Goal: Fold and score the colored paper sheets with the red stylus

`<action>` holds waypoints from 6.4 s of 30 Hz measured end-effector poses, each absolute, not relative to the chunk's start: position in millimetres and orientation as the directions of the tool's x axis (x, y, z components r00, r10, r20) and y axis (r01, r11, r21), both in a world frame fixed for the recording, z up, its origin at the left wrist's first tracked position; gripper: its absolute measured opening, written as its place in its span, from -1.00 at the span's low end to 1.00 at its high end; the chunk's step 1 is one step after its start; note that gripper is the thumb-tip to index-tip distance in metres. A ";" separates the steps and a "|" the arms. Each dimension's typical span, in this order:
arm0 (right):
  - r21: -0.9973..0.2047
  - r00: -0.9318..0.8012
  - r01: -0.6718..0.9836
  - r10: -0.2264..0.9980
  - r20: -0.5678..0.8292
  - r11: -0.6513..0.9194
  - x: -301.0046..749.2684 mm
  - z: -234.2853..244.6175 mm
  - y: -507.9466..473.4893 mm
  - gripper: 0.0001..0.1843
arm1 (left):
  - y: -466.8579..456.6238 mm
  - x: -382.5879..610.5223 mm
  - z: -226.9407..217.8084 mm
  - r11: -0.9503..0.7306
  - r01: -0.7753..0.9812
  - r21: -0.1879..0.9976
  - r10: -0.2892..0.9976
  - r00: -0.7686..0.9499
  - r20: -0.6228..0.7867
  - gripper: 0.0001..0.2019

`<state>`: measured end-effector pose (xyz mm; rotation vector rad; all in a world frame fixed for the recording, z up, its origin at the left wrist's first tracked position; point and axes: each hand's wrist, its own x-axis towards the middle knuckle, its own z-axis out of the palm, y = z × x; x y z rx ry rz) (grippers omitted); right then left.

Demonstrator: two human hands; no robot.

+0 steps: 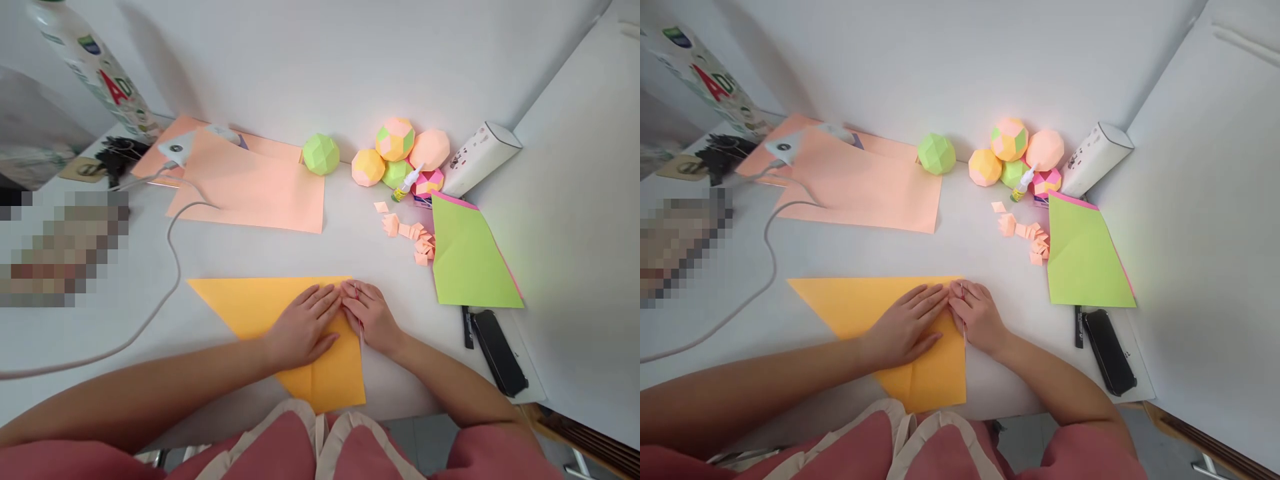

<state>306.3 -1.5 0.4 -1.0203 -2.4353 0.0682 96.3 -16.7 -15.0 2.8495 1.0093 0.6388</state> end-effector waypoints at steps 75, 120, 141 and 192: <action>-0.650 -0.568 0.425 0.745 0.350 0.630 334.0 5.5 33.0 -0.79 | -13.6 91.2 -3.4 -0.717 0.616 0.328 0.674 0.732 0.100 -0.26; -0.676 -0.499 0.428 0.780 0.377 0.600 333.6 -3.7 26.1 -0.56 | -15.5 91.8 -3.1 -0.711 0.614 0.342 0.680 0.724 0.113 -0.27; -0.666 -0.500 0.435 0.778 0.381 0.606 332.4 -1.8 26.1 -0.60 | -15.3 92.6 -1.4 -0.703 0.623 0.344 0.686 0.721 0.096 -0.29; -0.680 -0.480 0.443 0.795 0.371 0.584 332.3 -4.4 23.3 -0.57 | -16.1 91.8 -0.3 -0.695 0.632 0.342 0.693 0.716 0.085 -0.29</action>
